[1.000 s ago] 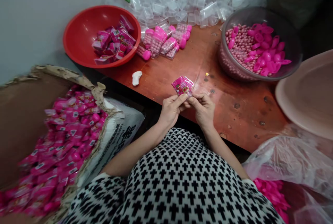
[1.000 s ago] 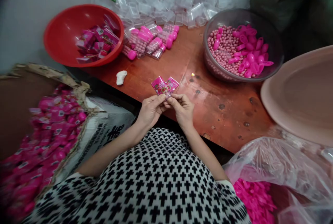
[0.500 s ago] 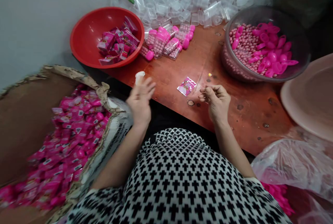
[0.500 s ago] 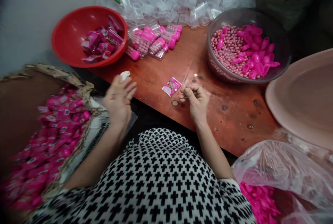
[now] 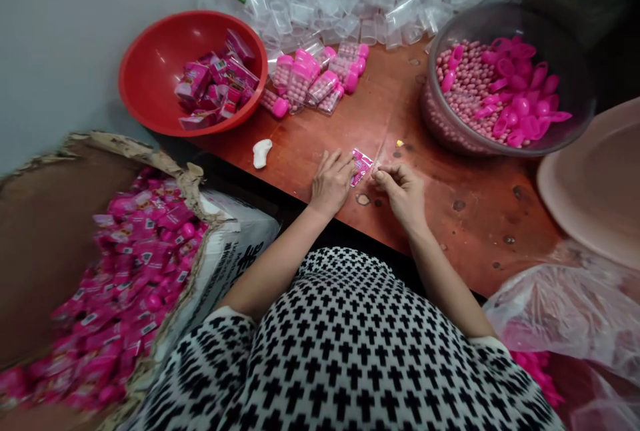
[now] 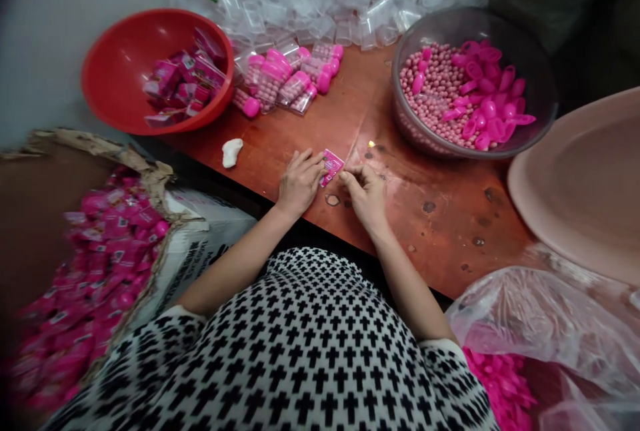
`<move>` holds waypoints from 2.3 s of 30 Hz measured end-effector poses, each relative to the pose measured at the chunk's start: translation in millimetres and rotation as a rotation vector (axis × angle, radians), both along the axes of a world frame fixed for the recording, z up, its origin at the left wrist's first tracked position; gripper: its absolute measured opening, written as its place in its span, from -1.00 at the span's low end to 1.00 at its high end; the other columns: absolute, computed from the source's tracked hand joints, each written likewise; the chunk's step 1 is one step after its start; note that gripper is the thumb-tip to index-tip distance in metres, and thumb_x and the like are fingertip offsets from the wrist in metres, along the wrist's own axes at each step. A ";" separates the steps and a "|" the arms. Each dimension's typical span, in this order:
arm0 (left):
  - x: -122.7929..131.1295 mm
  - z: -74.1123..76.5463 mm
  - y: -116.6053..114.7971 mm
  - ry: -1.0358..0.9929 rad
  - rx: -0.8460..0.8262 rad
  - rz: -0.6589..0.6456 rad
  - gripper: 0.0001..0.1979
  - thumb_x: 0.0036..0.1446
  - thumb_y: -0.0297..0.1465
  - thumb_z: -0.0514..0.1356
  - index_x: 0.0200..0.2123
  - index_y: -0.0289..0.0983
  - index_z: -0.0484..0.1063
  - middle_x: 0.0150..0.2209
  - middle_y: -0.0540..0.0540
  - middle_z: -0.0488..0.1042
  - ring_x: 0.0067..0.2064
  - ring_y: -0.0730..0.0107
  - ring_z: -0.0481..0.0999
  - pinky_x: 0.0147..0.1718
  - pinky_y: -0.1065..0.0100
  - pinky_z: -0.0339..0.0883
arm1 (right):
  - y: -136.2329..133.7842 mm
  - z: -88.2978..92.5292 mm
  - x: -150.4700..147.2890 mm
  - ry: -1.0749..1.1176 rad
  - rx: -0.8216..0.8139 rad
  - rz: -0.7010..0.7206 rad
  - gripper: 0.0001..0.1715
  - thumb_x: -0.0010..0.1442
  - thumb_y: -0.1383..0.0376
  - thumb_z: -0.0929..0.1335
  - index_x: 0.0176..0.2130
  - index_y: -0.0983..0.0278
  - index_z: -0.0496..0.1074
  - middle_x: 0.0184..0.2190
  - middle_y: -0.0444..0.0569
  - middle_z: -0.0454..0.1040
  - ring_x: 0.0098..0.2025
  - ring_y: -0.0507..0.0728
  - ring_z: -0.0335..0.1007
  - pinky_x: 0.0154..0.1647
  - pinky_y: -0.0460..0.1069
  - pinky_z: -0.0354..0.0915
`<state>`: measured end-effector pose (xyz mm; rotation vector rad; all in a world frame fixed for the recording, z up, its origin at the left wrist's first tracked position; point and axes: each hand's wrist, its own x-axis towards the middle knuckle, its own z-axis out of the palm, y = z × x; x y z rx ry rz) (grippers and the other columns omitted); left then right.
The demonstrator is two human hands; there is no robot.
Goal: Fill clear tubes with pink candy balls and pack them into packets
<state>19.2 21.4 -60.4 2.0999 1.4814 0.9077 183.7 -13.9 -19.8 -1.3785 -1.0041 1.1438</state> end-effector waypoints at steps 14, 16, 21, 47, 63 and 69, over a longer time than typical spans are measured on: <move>7.7 -2.6 0.8 -0.015 0.030 -0.008 -0.79 0.28 -0.50 0.12 -0.13 -0.34 0.56 0.07 -0.31 0.57 0.20 0.11 0.50 0.31 0.01 0.23 | 3.8 -2.9 -1.2 -0.150 0.044 0.014 -0.76 0.08 0.13 0.46 -0.32 0.24 0.50 -0.42 -0.14 0.55 -0.34 0.06 0.47 -0.28 -0.03 0.38; 7.8 -1.7 -0.9 -0.008 0.032 -0.015 -0.80 0.28 -0.48 0.14 -0.14 -0.31 0.56 0.09 -0.29 0.55 0.22 0.10 0.48 0.31 -0.01 0.22 | 3.6 -1.1 -1.1 -0.165 0.059 0.007 -0.76 0.08 0.12 0.46 -0.33 0.24 0.50 -0.43 -0.14 0.55 -0.35 0.06 0.47 -0.27 -0.02 0.38; 7.5 7.5 -8.6 0.118 -0.009 -0.012 -0.66 0.26 -0.43 0.21 0.08 -0.38 0.49 0.24 -0.37 0.42 0.33 -0.04 0.34 0.36 -0.14 0.09 | -1.0 -2.4 -1.8 -0.168 0.042 -0.005 -0.74 0.08 0.12 0.47 -0.34 0.26 0.50 -0.45 -0.15 0.55 -0.40 0.05 0.48 -0.27 -0.01 0.39; -36.7 48.2 -11.9 -1.150 -0.875 0.179 -0.56 -0.35 -0.13 0.55 -0.52 -0.38 0.61 -0.51 -0.12 0.57 -0.46 0.47 0.57 -0.39 0.48 0.51 | 102.0 38.8 -28.0 -0.232 -0.043 0.638 -0.71 -0.01 0.21 0.50 -0.27 0.27 0.50 -0.54 -0.19 0.50 -0.52 0.01 0.37 -0.47 -0.09 0.30; -59.0 61.4 -6.8 -1.493 -0.791 0.384 -0.56 -0.31 -0.15 0.52 -0.47 -0.38 0.55 -0.46 -0.09 0.57 -0.39 0.37 0.58 -0.39 0.35 0.56 | 180.0 18.9 -38.0 -1.252 0.475 0.662 -0.43 0.17 0.23 0.37 0.13 0.42 0.44 0.24 0.32 0.38 0.28 0.40 0.25 0.34 0.30 0.15; -53.0 56.2 -2.5 -1.452 -0.791 0.364 -0.64 -0.36 -0.28 0.54 -0.52 -0.41 0.58 -0.49 -0.08 0.57 -0.43 0.46 0.55 -0.40 0.44 0.53 | 128.5 20.1 31.6 -0.841 0.407 0.658 -0.35 0.15 0.11 0.40 0.20 0.21 0.40 0.35 0.12 0.28 0.41 0.32 0.13 0.40 0.33 0.06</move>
